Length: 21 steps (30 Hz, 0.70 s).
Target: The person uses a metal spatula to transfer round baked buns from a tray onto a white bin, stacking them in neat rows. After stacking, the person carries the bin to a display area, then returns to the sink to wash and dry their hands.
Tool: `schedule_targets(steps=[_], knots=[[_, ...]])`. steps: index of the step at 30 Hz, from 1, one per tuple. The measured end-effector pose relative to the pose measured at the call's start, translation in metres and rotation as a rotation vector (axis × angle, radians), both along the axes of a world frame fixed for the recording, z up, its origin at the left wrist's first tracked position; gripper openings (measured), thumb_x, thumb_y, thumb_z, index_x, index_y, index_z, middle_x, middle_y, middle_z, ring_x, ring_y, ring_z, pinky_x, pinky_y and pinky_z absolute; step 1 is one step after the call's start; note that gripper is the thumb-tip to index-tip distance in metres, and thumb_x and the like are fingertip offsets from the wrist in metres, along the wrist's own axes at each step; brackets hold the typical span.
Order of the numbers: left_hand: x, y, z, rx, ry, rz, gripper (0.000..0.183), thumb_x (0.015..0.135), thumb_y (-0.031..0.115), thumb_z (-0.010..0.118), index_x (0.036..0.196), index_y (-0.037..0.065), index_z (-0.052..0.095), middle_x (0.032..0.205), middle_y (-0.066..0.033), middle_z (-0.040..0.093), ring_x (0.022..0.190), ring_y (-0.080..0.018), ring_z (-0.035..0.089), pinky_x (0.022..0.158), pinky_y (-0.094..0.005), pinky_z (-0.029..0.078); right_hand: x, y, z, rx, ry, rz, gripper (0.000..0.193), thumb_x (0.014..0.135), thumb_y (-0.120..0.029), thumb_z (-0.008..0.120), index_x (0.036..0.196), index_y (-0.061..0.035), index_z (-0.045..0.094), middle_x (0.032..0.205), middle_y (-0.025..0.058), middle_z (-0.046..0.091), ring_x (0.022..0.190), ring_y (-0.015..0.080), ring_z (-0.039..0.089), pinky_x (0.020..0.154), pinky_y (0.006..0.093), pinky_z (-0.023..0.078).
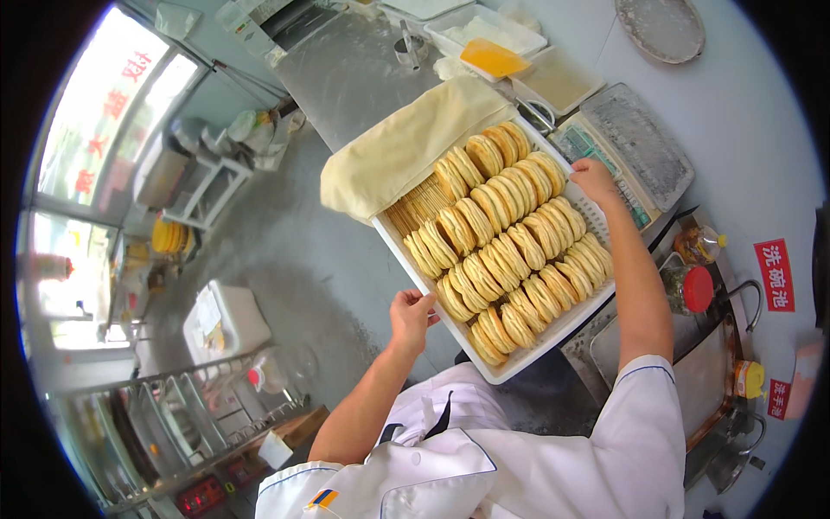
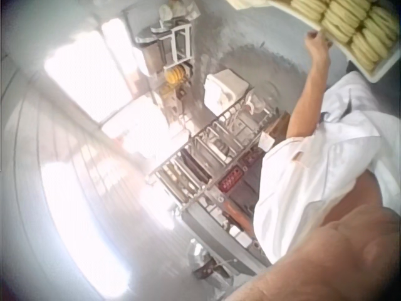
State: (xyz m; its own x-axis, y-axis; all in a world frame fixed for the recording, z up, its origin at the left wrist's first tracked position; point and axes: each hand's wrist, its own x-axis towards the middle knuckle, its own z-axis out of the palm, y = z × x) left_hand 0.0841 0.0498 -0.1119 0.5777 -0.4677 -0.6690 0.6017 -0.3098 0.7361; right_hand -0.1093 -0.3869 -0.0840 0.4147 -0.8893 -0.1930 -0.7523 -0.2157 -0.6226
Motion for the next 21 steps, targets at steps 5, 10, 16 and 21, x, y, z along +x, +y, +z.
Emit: schedule_targets(steps=[5,10,16,21], knots=[[-0.001,-0.008,0.002,0.078,-0.005,0.007,0.021,0.089,0.009,0.070,0.100,0.006,0.052,0.092,-0.0055,0.060,0.078,-0.0164,0.060,0.070,-0.0345,0.057,-0.001,-0.008,-0.010,-0.017,-0.071,0.061,0.027,0.084,-0.015,0.074,0.107,0.0004,0.072,0.101,0.0121,0.074,0.091,0.0235,0.068,0.084,0.0385,0.054],[-0.002,-0.013,-0.003,0.039,-0.074,0.000,0.019,0.087,0.009,0.070,0.094,0.005,0.052,0.085,-0.0060,0.060,0.071,-0.0159,0.060,0.063,-0.0340,0.056,-0.001,-0.004,-0.018,-0.044,-0.188,0.040,0.019,0.083,-0.012,0.071,0.097,0.0014,0.068,0.090,0.0082,0.069,0.081,0.0184,0.063,0.076,0.0352,0.052],[-0.004,-0.012,-0.010,0.027,-0.161,0.020,0.017,0.086,0.006,0.070,0.091,0.002,0.054,0.083,-0.0073,0.061,0.066,-0.0159,0.061,0.055,-0.0315,0.054,0.003,0.002,-0.011,-0.054,-0.214,0.027,0.021,0.082,-0.011,0.070,0.098,0.0026,0.068,0.089,0.0085,0.069,0.079,0.0182,0.063,0.073,0.0347,0.050],[-0.004,-0.012,-0.016,0.031,-0.174,0.014,0.018,0.085,0.006,0.070,0.092,0.001,0.054,0.083,-0.0072,0.061,0.066,-0.0163,0.061,0.056,-0.0318,0.055,0.003,0.006,-0.004,-0.040,-0.170,0.027,0.020,0.083,-0.007,0.069,0.101,0.0013,0.067,0.093,0.0062,0.066,0.086,0.0170,0.061,0.079,0.0330,0.050]])
